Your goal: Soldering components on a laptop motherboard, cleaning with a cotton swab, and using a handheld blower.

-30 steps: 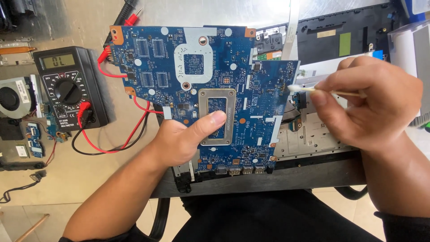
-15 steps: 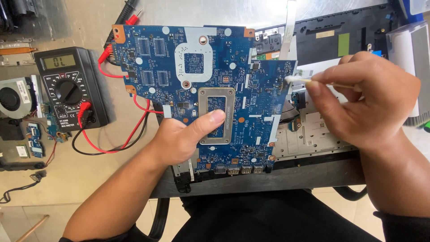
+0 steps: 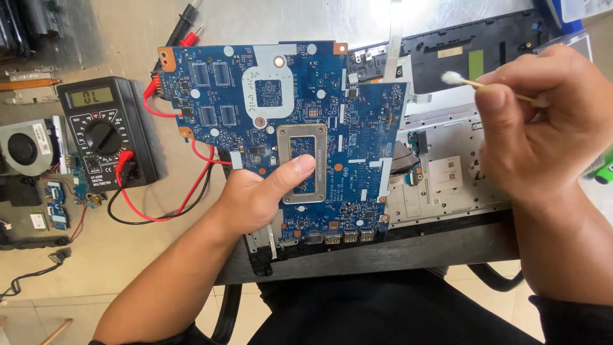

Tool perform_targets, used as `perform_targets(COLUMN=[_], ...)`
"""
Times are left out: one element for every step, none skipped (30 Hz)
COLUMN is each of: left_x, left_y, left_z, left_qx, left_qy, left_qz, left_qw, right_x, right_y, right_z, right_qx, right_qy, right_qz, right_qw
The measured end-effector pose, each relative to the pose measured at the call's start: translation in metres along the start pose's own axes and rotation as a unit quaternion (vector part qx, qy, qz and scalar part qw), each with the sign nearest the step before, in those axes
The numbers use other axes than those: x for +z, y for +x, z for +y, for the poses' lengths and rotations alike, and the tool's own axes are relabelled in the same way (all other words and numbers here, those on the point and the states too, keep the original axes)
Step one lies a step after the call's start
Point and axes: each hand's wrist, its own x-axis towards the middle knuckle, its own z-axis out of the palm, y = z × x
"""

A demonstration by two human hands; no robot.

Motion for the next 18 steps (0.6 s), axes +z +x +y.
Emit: perform_targets(left_x=[-0.001,-0.003,-0.003,-0.003,-0.003,-0.004,-0.005,-0.005,-0.006,-0.006,-0.006,-0.006,-0.008,-0.009,-0.008,-0.006,-0.005,-0.002], left_y=[0.003,0.005,0.006,0.006,0.006,0.006,0.005,0.005,0.009,0.013,0.018,0.021,0.024,0.028,0.026,0.024,0.022,0.015], left_z=[-0.004,-0.008,-0.008,-0.009,-0.009,-0.008,-0.006,-0.006,-0.009,-0.013,-0.017,-0.023,-0.026,-0.030,-0.027,-0.025,-0.022,-0.016], left_qx=[-0.004,-0.009,-0.005,-0.001,0.003,0.007,-0.004,-0.016,-0.009,0.002,0.012,0.019,0.035,0.051,0.058,0.042,0.027,0.035], left_qy=[0.021,0.043,0.044,0.043,0.041,0.043,0.051,0.060,0.062,0.066,0.066,0.065,0.072,0.079,0.080,0.123,0.166,0.167], left_qz=[0.012,0.023,0.023,0.025,0.026,0.025,0.030,0.035,0.036,0.039,0.042,0.042,0.033,0.024,0.025,0.025,0.023,0.024], left_qw=[1.000,0.999,0.999,0.999,0.999,0.999,0.998,0.997,0.997,0.997,0.997,0.997,0.996,0.995,0.995,0.991,0.986,0.985], right_x=[0.000,-0.001,-0.001,0.000,0.000,0.000,-0.001,-0.002,-0.003,-0.004,-0.006,-0.006,-0.006,-0.006,-0.007,-0.007,-0.008,-0.007], right_y=[0.000,0.001,0.001,0.001,0.001,0.004,0.008,0.011,0.014,0.016,0.020,0.022,0.026,0.030,0.031,0.031,0.033,0.035], right_z=[0.002,0.004,0.004,0.003,0.003,0.000,-0.004,-0.008,-0.005,-0.001,0.002,0.001,0.000,-0.002,0.000,0.001,0.002,0.002], right_qx=[-0.011,-0.021,-0.024,-0.011,0.002,0.000,0.010,0.019,0.014,0.002,-0.012,-0.019,-0.020,-0.022,-0.027,-0.033,-0.039,-0.044], right_qy=[0.005,0.010,0.008,0.016,0.023,0.021,0.018,0.014,0.013,0.016,0.018,0.016,0.019,0.022,0.021,0.029,0.034,0.031], right_qz=[0.009,0.018,0.021,0.038,0.055,0.058,0.071,0.084,0.090,0.102,0.112,0.114,0.122,0.129,0.134,0.123,0.111,0.116], right_qw=[1.000,1.000,0.999,0.999,0.998,0.998,0.997,0.996,0.996,0.995,0.994,0.993,0.992,0.991,0.990,0.992,0.992,0.992])
